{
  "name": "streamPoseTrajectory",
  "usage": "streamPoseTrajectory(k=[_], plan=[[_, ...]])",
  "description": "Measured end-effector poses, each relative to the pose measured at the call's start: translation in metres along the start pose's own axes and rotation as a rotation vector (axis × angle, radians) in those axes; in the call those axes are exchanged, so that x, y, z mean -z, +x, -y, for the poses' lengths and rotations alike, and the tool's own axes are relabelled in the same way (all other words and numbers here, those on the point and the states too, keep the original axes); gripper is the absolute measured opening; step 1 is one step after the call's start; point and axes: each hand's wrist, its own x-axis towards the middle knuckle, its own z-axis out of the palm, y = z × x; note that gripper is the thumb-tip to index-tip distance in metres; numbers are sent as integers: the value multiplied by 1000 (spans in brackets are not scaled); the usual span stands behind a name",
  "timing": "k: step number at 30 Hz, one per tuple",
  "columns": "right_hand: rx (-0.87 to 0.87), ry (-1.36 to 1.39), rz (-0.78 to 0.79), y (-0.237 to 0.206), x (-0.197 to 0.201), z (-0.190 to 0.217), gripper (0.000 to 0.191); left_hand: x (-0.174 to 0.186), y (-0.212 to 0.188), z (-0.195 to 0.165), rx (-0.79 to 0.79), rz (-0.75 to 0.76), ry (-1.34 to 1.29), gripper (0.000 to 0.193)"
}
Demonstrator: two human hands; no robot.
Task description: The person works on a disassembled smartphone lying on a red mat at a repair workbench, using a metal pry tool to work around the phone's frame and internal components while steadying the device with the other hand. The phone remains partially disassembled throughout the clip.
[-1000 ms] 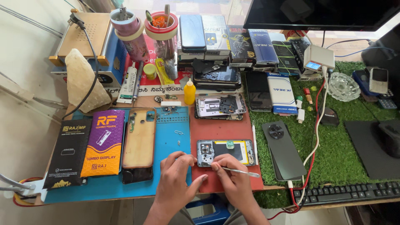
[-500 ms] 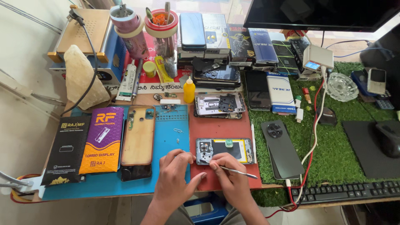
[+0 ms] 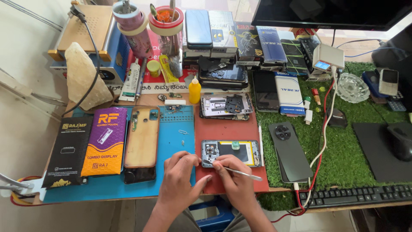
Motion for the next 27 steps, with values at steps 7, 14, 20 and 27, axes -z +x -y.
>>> streamPoseTrajectory(k=[7, 14, 20, 27], plan=[[-5, -22, 41, -1, 1, 1, 11, 1, 1, -2, 2, -3, -7, 47], [143, -112, 19, -1, -4, 9, 7, -1, -2, 1, -18, -17, 8, 46], [19, -39, 24, 1, 2, 7, 8, -1, -1, 0, -10, -10, 2, 47], [7, 1, 85, 3, 5, 4, 11, -1, -1, 0, -6, -14, 4, 46]])
